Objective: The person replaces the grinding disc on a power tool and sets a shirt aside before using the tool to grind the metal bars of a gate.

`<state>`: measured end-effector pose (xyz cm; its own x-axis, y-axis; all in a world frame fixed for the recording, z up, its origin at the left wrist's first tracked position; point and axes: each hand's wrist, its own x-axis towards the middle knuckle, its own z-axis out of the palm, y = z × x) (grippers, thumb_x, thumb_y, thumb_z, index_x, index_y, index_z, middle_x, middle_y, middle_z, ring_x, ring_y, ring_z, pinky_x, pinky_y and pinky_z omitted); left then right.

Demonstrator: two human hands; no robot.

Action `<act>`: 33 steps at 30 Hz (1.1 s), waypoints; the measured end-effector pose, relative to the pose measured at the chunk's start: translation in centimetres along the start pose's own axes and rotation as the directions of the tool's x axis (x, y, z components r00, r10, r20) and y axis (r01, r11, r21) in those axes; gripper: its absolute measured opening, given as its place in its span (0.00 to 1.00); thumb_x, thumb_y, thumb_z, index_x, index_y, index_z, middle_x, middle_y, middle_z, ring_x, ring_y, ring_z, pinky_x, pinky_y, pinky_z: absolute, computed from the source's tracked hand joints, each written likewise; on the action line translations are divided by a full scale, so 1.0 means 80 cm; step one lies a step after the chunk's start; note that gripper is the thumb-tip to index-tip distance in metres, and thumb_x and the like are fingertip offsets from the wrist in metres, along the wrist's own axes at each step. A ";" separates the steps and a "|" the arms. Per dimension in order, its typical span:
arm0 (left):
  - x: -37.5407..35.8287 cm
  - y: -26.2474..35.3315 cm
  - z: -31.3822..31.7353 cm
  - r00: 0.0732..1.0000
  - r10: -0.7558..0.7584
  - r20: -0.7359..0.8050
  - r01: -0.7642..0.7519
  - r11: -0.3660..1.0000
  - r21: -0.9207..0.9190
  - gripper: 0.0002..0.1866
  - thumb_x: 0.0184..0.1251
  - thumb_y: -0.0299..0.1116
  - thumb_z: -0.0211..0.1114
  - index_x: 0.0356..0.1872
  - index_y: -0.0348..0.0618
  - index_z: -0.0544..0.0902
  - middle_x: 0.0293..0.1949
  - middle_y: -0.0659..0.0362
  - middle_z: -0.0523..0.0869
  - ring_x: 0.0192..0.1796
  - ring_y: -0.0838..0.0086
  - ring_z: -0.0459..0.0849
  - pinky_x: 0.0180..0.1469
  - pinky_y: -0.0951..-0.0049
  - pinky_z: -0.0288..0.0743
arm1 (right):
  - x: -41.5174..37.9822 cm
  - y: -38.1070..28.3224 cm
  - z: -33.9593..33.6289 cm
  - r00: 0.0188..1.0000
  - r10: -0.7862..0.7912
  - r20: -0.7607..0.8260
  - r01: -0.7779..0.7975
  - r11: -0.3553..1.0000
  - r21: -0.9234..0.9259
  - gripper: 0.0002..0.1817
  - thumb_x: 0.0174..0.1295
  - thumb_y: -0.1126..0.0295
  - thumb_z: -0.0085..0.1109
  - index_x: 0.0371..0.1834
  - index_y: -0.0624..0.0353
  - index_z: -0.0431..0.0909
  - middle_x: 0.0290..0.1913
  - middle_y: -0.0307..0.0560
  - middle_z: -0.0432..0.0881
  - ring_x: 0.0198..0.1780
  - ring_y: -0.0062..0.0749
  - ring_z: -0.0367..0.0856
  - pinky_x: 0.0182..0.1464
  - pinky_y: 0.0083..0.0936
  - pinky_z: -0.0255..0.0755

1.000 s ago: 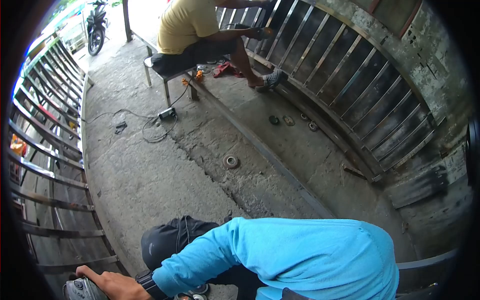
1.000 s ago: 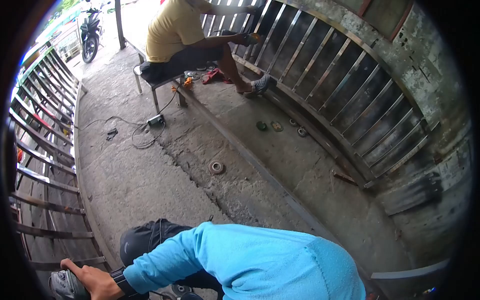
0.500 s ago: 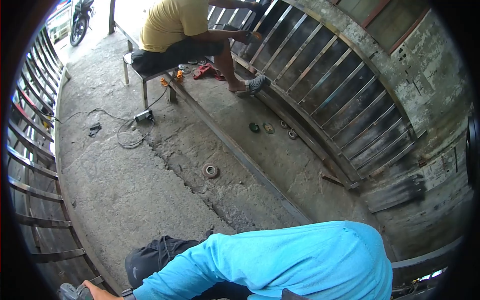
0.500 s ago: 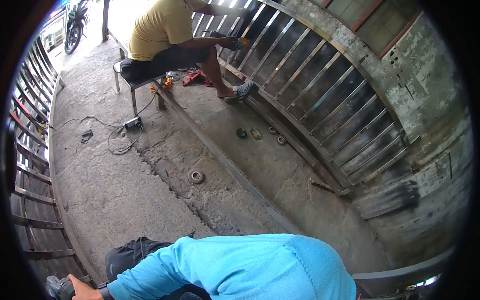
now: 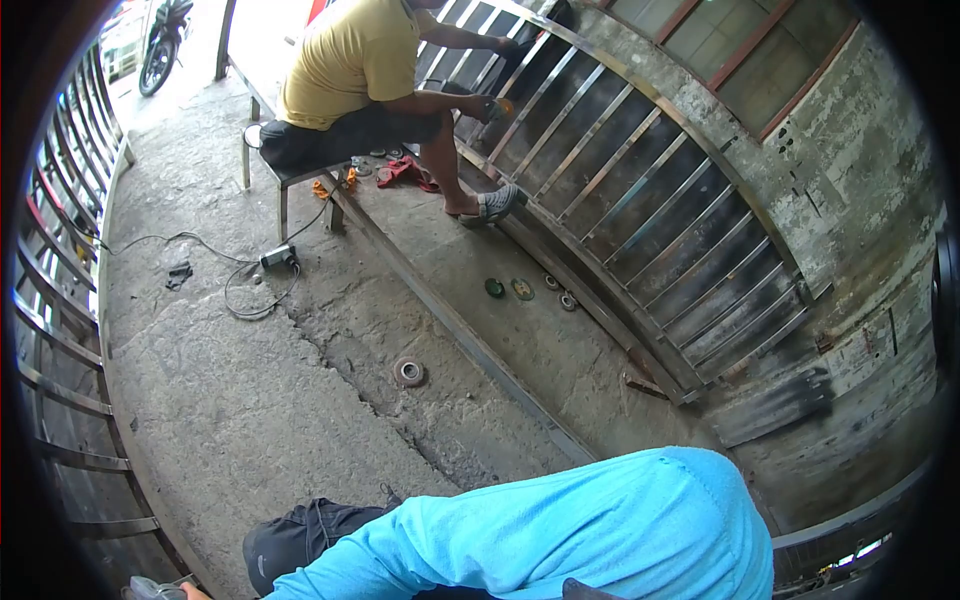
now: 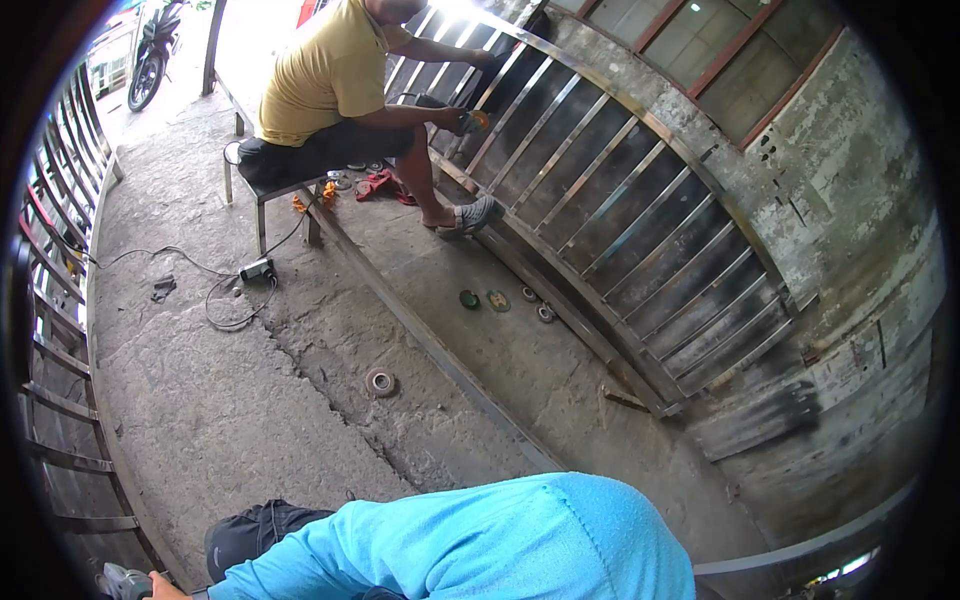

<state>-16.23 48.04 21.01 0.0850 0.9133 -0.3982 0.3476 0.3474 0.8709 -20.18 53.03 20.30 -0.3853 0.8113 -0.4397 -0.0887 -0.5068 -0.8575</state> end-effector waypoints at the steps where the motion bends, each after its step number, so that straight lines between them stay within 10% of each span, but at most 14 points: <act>1: 0.002 0.000 -0.001 1.000 -0.003 -0.001 0.003 1.000 -0.002 0.27 0.67 0.43 0.72 0.61 0.39 0.77 0.51 0.53 0.83 0.49 0.66 0.81 0.47 0.60 0.78 | 0.003 0.006 0.002 1.000 -0.010 -0.008 0.010 1.000 -0.001 0.48 0.36 0.46 0.83 0.57 0.68 0.76 0.52 0.63 0.85 0.55 0.51 0.84 0.54 0.43 0.79; 23: 0.001 -0.002 -0.019 0.998 -0.059 -0.036 0.057 0.997 -0.056 0.27 0.68 0.43 0.71 0.61 0.39 0.77 0.52 0.53 0.83 0.50 0.65 0.82 0.48 0.61 0.78 | -0.013 -0.018 0.004 0.995 -0.039 0.096 0.015 0.970 0.244 0.26 0.39 0.57 0.83 0.37 0.65 0.86 0.38 0.56 0.89 0.42 0.40 0.88 0.45 0.38 0.81; 33: -0.008 -0.004 -0.021 0.996 -0.064 -0.058 0.059 0.995 -0.080 0.27 0.68 0.44 0.71 0.62 0.39 0.77 0.52 0.53 0.83 0.50 0.65 0.82 0.48 0.61 0.78 | -0.046 -0.074 -0.029 0.947 0.260 0.189 -0.292 0.941 0.169 0.36 0.41 0.59 0.82 0.50 0.73 0.80 0.48 0.62 0.86 0.49 0.44 0.85 0.46 0.38 0.81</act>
<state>-17.98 47.70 21.44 0.0082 0.9002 -0.4354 0.2757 0.4165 0.8663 -16.13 53.73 26.35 -0.5615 0.5814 -0.5888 -0.1264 -0.7635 -0.6333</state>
